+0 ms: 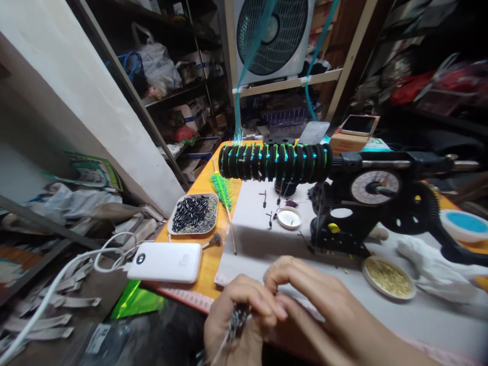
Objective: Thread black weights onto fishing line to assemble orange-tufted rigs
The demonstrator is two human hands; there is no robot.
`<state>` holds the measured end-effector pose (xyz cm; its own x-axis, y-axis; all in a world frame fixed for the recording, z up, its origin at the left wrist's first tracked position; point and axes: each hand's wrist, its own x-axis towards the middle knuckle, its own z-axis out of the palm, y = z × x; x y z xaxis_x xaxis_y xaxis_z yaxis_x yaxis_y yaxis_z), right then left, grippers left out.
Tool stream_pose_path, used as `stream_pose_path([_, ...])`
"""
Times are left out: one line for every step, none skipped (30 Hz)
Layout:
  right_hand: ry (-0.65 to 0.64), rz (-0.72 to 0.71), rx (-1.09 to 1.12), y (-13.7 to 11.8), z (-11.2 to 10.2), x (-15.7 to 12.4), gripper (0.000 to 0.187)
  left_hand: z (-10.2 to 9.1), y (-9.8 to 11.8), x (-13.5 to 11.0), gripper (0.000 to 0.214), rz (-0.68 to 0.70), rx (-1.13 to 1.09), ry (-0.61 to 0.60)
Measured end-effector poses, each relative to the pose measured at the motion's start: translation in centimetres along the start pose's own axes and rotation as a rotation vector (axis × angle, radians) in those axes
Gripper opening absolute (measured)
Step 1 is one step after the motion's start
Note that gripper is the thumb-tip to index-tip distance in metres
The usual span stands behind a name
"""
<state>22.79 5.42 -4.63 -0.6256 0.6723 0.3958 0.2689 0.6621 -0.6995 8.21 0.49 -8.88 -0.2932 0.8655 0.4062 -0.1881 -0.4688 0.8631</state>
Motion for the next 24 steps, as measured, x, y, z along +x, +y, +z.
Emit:
stream_pose_path([-0.008, -0.015, 0.005, 0.3, 0.2, -0.1, 0.022, -0.1, 0.1, -0.1, 0.012, -0.025, 0.002, -0.015])
stream_pose_path([-0.015, -0.032, 0.008, 0.6, 0.4, -0.2, 0.021, -0.2, 0.2, -0.1, 0.012, -0.058, 0.013, -0.033])
stream_pose_path([-0.014, -0.055, 0.005, 1.0, 0.6, -0.2, 0.019, -0.4, 0.4, -0.1, 0.012, -0.092, 0.018, -0.050])
stream_pose_path([-0.012, -0.085, -0.007, 1.3, 0.8, -0.2, 0.017, -0.7, 0.6, 0.0, 0.013, -0.127, 0.008, -0.069])
stream_pose_path([-0.004, -0.124, -0.028, 1.4, 1.0, -0.2, 0.013, -0.9, 0.7, 0.0, 0.012, -0.163, -0.020, -0.090])
stream_pose_path([0.006, -0.169, -0.062, 1.5, 1.1, -0.2, 0.008, -1.2, 0.8, 0.0, 0.010, -0.198, -0.057, -0.112])
stream_pose_path([0.010, -0.215, -0.105, 1.5, 1.1, -0.2, 0.005, -1.4, 0.8, 0.0, 0.009, -0.229, -0.094, -0.133])
stream_pose_path([0.014, -0.263, -0.162, 1.4, 1.0, -0.2, 0.005, -1.7, 0.8, -0.1, 0.008, -0.254, -0.125, -0.155])
stream_pose_path([0.015, -0.307, -0.232, 1.2, 0.9, -0.2, 0.008, -1.9, 0.8, -0.2, 0.008, -0.277, -0.149, -0.176])
stream_pose_path([0.022, -0.347, -0.310, 1.0, 0.8, -0.2, 0.012, -2.1, 0.7, -0.3, 0.009, -0.297, -0.168, -0.194])
stream_pose_path([0.041, -0.385, -0.390, 0.8, 0.7, -0.2, 0.018, -2.3, 0.6, -0.4, 0.011, -0.311, -0.188, -0.205])
stream_pose_path([0.069, -0.422, -0.465, 0.7, 0.6, -0.3, 0.023, -2.5, 0.5, -0.5, 0.014, -0.323, -0.205, -0.211])
stream_pose_path([0.099, -0.462, -0.534, 0.6, 0.5, -0.3, 0.025, -2.7, 0.4, -0.5, 0.016, -0.334, -0.218, -0.208])
stream_pose_path([0.142, -0.500, -0.584, 0.6, 0.4, -0.3, 0.027, -2.9, 0.4, -0.5, 0.017, -0.352, -0.218, -0.201])
stream_pose_path([0.184, -0.530, -0.610, 0.7, 0.4, -0.4, 0.029, -3.1, 0.4, -0.4, 0.018, -0.376, -0.206, -0.194])
stream_pose_path([0.222, -0.547, -0.622, 0.8, 0.4, -0.4, 0.031, -3.4, 0.6, -0.3, 0.018, -0.408, -0.176, -0.192])
stream_pose_path([0.248, -0.552, -0.625, 1.0, 0.4, -0.4, 0.032, -3.6, 0.8, -0.1, 0.019, -0.455, -0.134, -0.201])
stream_pose_path([0.274, -0.555, -0.621, 1.1, 0.4, -0.4, 0.032, -3.8, 1.0, 0.2, 0.022, -0.509, -0.080, -0.224])
stream_pose_path([0.285, -0.559, -0.620, 1.2, 0.3, -0.3, 0.031, -4.0, 1.3, 0.5, 0.027, -0.553, -0.019, -0.262])
stream_pose_path([0.276, -0.564, -0.624, 1.3, 0.3, -0.3, 0.028, -4.2, 1.6, 0.7, 0.029, -0.568, 0.047, -0.314])
stream_pose_path([0.265, -0.578, -0.629, 1.3, 0.3, -0.2, 0.025, -4.3, 1.8, 0.9, 0.029, -0.545, 0.110, -0.367])
stream_pose_path([0.268, -0.600, -0.625, 1.3, 0.2, -0.2, 0.025, -4.4, 1.9, 0.9, 0.029, -0.479, 0.166, -0.408])
stream_pose_path([0.282, -0.621, -0.615, 1.4, 0.2, -0.2, 0.027, -4.4, 2.0, 0.9, 0.034, -0.387, 0.206, -0.433])
stream_pose_path([0.296, -0.630, -0.605, 1.4, 0.1, -0.1, 0.029, -4.4, 1.9, 0.7, 0.039, -0.292, 0.233, -0.441])
